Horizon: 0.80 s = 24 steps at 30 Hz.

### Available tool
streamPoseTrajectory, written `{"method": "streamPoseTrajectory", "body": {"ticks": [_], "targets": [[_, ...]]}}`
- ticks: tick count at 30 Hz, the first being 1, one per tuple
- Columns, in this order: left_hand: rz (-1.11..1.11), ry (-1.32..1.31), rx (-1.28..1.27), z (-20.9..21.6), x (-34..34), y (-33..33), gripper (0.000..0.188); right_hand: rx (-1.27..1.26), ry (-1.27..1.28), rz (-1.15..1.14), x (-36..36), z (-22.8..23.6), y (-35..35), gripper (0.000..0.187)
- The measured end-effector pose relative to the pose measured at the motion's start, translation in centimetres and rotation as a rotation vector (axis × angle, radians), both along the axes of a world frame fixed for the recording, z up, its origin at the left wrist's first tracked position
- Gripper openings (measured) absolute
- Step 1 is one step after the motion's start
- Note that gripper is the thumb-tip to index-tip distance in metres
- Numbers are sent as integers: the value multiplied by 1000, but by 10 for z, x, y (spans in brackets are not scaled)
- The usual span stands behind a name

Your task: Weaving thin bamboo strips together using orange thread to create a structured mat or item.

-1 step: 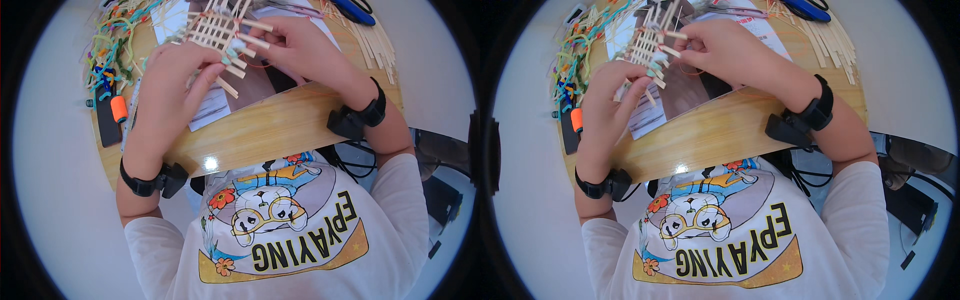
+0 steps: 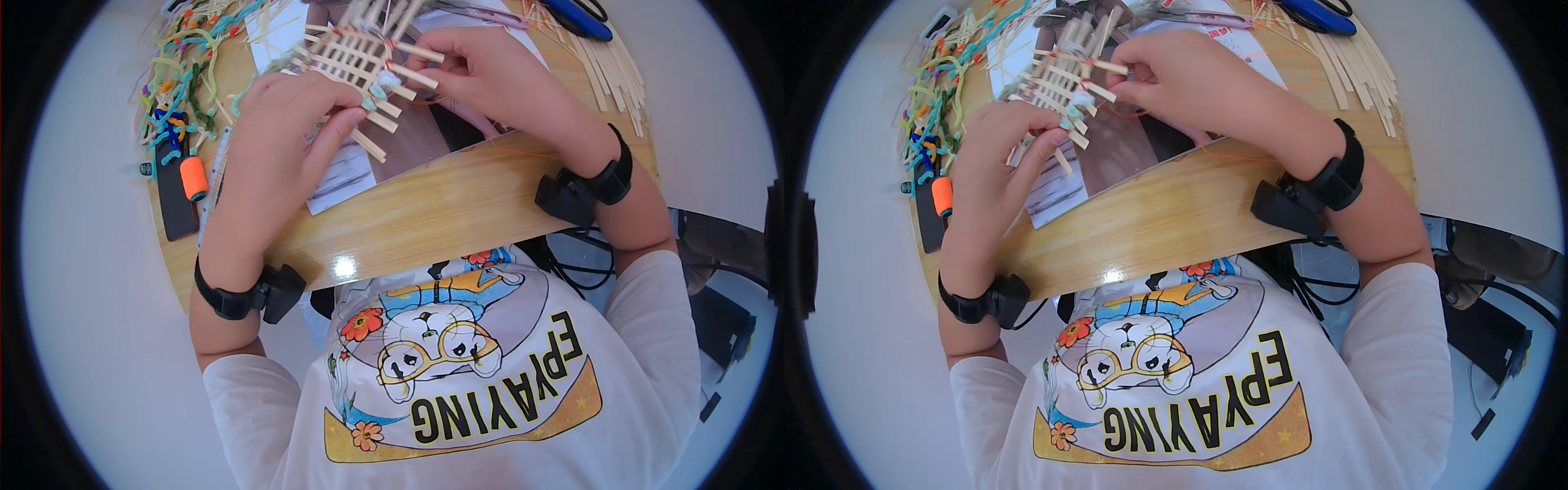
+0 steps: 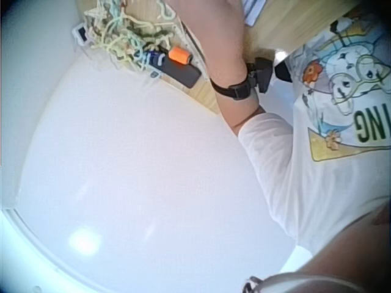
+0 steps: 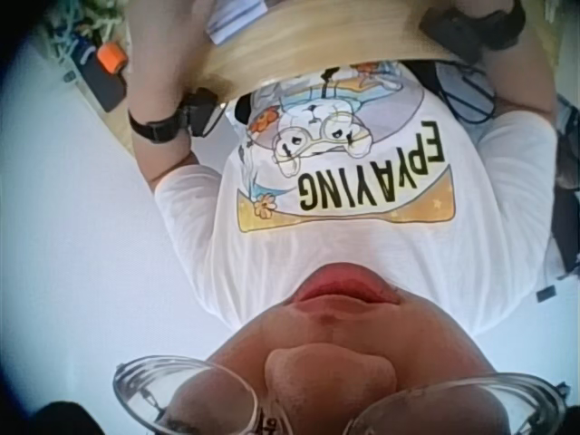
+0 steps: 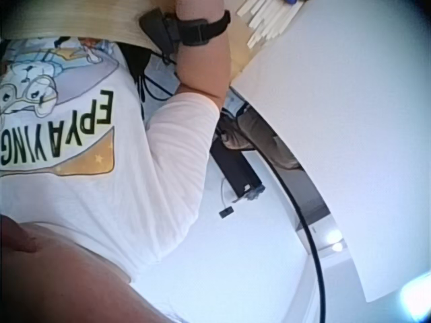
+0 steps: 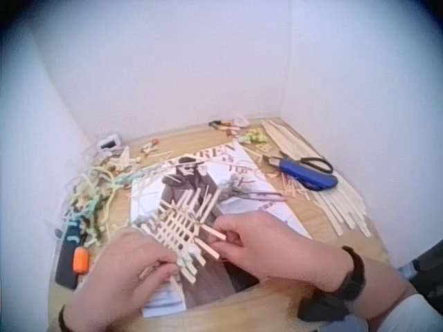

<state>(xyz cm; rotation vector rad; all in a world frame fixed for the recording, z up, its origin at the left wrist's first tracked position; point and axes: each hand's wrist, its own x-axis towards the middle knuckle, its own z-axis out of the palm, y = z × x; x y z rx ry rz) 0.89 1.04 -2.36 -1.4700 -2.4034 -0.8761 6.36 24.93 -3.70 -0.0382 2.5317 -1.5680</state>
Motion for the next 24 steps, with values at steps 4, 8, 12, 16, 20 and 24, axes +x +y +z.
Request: {"method": "streamPoseTrajectory", "body": {"ticks": [4, 8, 12, 16, 20, 24], "targets": [[3, -19, -142, -3, -7, -4, 9, 405, 241, 96, -4, 6, 22, 13], [103, -73, -193, -4, -13, -8, 9, 362, 143, 132, -4, 10, 49, 11], [24, -136, -283, -5, -17, -8, 9, 287, 148, 146, -7, 3, 62, 11], [51, -61, -308, -3, -14, -8, 9, 390, 201, 1, 1, 14, 65, 15], [73, -79, -320, -3, -13, -4, 9, 446, 219, -125, 18, 43, 71, 30], [102, -128, -306, -3, -12, 1, 7, 369, 256, -3, 38, 53, 78, 24]]}}
